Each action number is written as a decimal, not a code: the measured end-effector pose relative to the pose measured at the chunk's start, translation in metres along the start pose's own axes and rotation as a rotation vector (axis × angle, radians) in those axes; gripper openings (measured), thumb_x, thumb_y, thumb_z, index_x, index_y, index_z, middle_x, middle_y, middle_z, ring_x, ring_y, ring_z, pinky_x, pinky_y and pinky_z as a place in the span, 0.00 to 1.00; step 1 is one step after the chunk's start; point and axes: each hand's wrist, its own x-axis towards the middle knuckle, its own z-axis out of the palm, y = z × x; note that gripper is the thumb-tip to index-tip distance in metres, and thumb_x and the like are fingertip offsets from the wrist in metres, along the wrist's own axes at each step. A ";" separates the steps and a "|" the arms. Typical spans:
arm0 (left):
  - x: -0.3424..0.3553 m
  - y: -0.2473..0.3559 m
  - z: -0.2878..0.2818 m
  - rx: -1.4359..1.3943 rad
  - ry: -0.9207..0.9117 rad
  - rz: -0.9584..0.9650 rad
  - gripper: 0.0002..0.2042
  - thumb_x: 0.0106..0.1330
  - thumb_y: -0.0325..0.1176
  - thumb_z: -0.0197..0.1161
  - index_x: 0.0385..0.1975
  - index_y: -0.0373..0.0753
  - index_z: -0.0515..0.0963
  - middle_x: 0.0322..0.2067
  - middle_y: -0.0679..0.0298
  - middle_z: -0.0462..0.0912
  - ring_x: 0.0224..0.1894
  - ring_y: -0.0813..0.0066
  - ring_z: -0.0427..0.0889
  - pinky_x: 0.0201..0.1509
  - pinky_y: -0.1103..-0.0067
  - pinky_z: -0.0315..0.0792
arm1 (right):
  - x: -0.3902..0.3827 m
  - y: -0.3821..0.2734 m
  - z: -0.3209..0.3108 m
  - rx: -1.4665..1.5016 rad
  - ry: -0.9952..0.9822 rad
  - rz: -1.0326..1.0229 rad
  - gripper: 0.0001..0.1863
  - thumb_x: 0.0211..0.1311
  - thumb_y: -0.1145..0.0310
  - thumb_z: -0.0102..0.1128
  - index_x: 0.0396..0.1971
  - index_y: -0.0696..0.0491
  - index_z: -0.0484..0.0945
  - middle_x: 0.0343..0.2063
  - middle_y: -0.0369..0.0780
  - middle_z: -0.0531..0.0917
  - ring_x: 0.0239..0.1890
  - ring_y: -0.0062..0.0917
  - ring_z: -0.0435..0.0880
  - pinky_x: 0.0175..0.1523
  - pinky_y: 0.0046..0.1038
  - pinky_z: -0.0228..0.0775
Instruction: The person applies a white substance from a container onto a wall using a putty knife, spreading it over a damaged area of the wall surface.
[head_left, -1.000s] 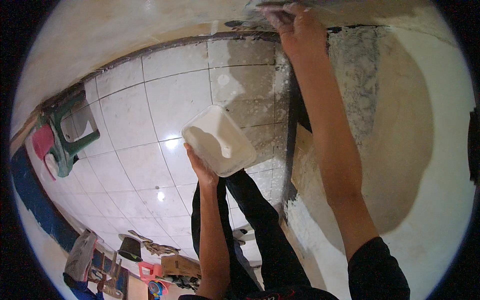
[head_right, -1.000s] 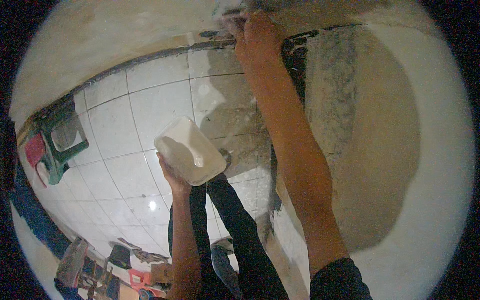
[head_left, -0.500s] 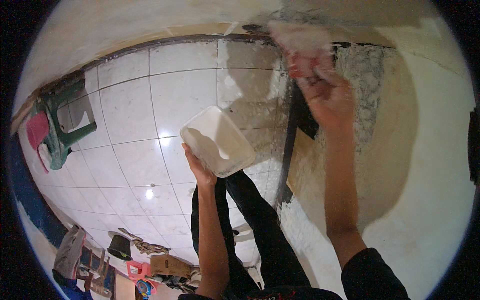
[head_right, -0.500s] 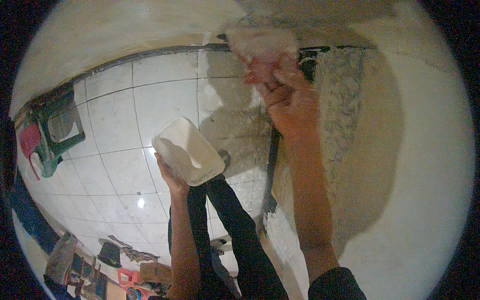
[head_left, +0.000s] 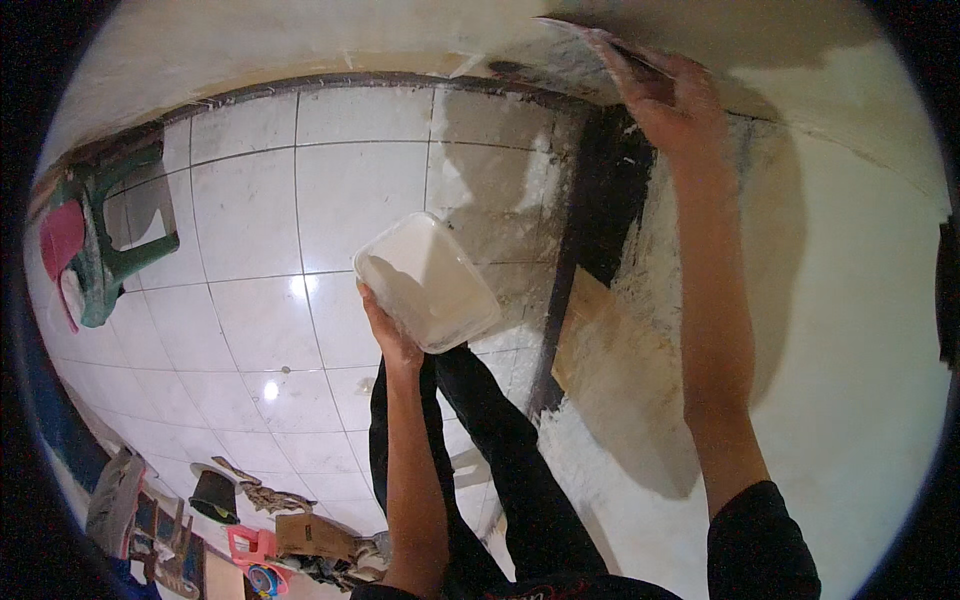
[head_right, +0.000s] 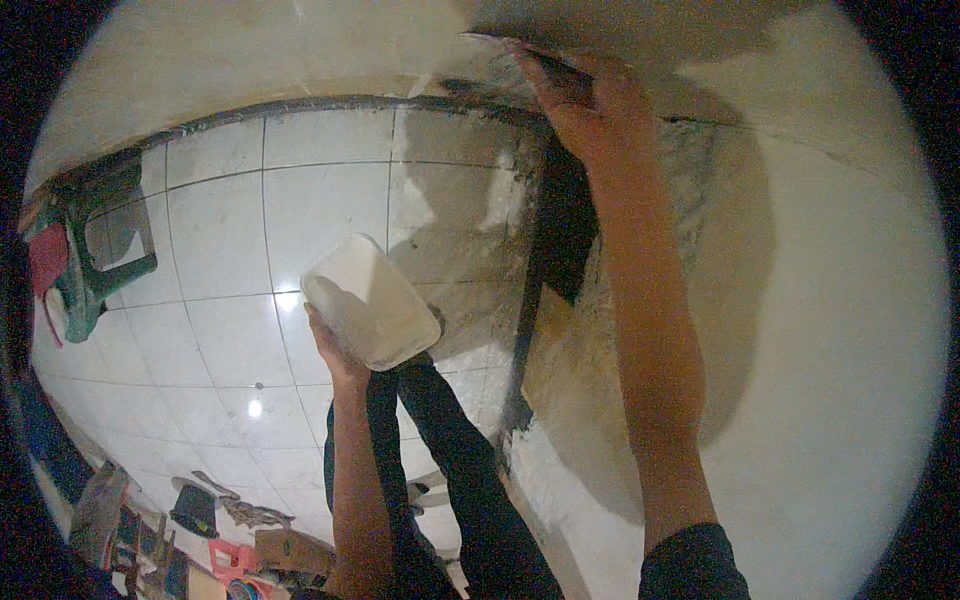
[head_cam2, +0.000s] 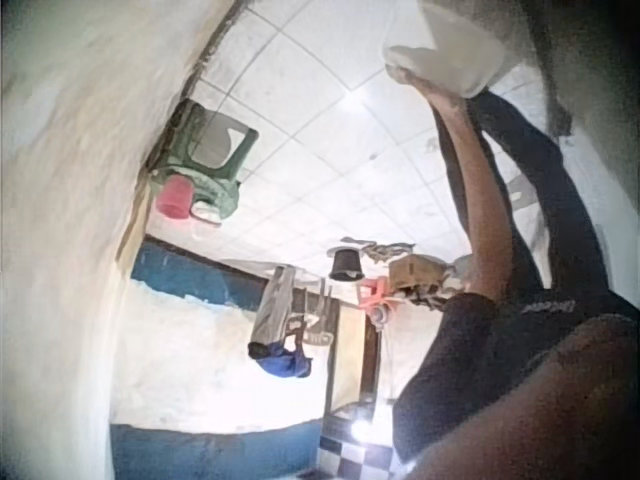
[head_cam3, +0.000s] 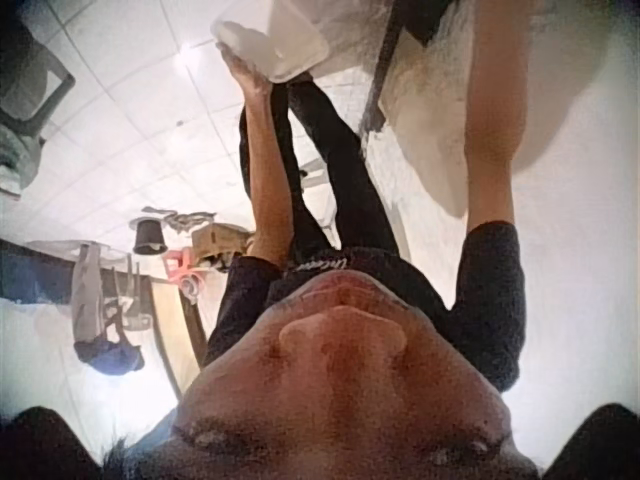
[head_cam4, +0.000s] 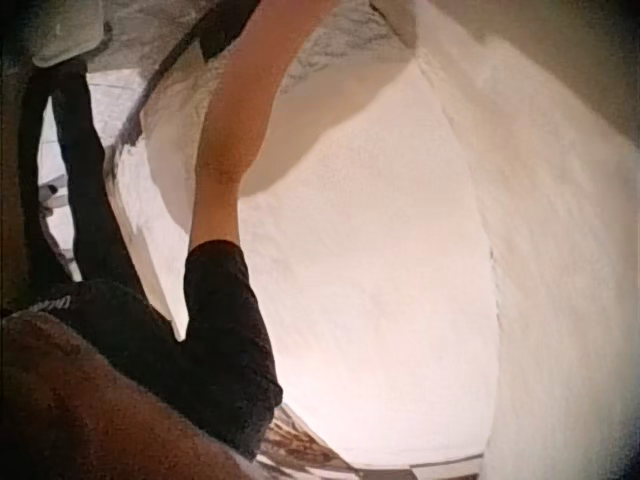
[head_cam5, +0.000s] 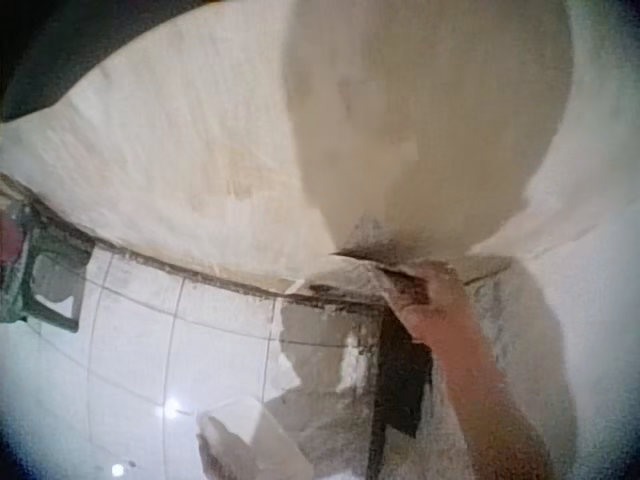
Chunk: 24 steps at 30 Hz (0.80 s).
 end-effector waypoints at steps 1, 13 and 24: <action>0.001 -0.001 0.002 0.008 -0.001 -0.008 0.34 0.71 0.61 0.38 0.67 0.40 0.54 0.63 0.58 0.62 0.65 0.61 0.61 0.68 0.66 0.58 | -0.018 -0.007 0.032 -0.048 0.054 -0.018 0.24 0.65 0.85 0.39 0.60 0.73 0.51 0.60 0.60 0.61 0.64 0.52 0.62 0.68 0.46 0.64; 0.006 -0.007 -0.009 -0.004 0.000 0.009 0.33 0.71 0.59 0.39 0.67 0.41 0.54 0.63 0.59 0.61 0.65 0.62 0.60 0.68 0.66 0.57 | -0.130 -0.062 0.102 -0.383 0.102 -0.163 0.24 0.67 0.66 0.48 0.60 0.60 0.65 0.56 0.52 0.71 0.59 0.39 0.72 0.61 0.31 0.68; 0.004 -0.011 0.007 0.027 -0.006 0.004 0.34 0.71 0.59 0.40 0.67 0.40 0.54 0.63 0.58 0.61 0.66 0.62 0.60 0.68 0.66 0.57 | -0.048 -0.007 -0.077 -0.285 0.275 -0.133 0.22 0.62 0.82 0.46 0.56 0.72 0.58 0.57 0.57 0.68 0.60 0.45 0.70 0.65 0.43 0.67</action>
